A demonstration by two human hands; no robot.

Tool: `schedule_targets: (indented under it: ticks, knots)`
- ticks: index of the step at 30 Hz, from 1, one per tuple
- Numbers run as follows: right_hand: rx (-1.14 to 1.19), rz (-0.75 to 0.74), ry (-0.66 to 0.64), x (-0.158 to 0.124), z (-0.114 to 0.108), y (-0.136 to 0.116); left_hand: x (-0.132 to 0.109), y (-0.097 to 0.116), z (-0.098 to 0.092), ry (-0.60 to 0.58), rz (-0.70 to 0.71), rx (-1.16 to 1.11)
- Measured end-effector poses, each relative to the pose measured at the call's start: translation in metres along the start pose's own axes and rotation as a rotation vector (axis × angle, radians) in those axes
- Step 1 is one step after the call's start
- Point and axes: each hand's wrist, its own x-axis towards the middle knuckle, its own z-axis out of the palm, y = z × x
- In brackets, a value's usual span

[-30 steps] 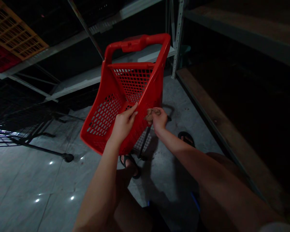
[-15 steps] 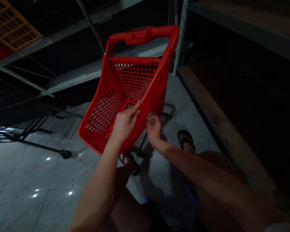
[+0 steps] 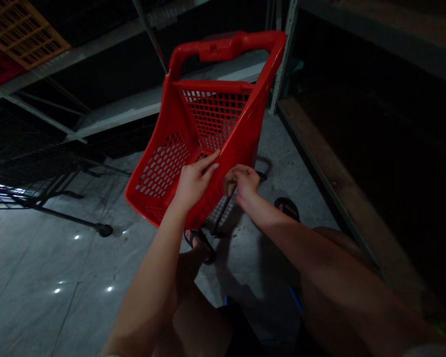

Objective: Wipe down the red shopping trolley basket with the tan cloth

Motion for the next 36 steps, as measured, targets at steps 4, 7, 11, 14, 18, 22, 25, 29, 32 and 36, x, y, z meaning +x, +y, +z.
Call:
schedule_targets:
  ticks: [4, 7, 11, 14, 18, 22, 25, 29, 32, 36]
  knots:
    - [-0.038, -0.168, 0.152, 0.051, 0.007, -0.022, -0.001, 0.003, -0.001, -0.006, -0.004, -0.006]
    - [-0.083, -0.265, 0.151, 0.040, 0.009, -0.021, -0.001, 0.005, -0.001, 0.004, -0.002, 0.011]
    - [-0.169, -0.274, -0.057, -0.043, 0.000, -0.001, 0.001, 0.005, 0.002, 0.012, -0.008, 0.023]
    - [-0.302, -0.230, -0.265, -0.110, -0.013, 0.017, 0.002, 0.005, 0.002, 0.022, -0.015, 0.021]
    - [-0.324, -0.154, -0.389, -0.146, -0.020, 0.022, 0.001, 0.003, 0.000, 0.018, -0.014, 0.013]
    - [-0.165, -0.025, -0.364, -0.126, -0.014, 0.006, -0.001, 0.000, -0.001, -0.008, -0.028, -0.007]
    - [-0.104, -0.104, -0.269, -0.084, -0.009, -0.011, 0.000, -0.001, 0.001, -0.022, -0.022, -0.039]
    - [-0.199, -0.348, -0.003, -0.016, -0.001, -0.030, 0.001, 0.000, 0.005, -0.021, -0.016, -0.077]
    - [-0.183, -0.346, 0.098, -0.005, 0.002, -0.036, 0.002, 0.002, 0.006, -0.014, -0.017, -0.086]
    - [-0.177, -0.285, -0.115, -0.062, -0.006, -0.033, 0.003, 0.005, 0.007, -0.001, -0.038, -0.071]
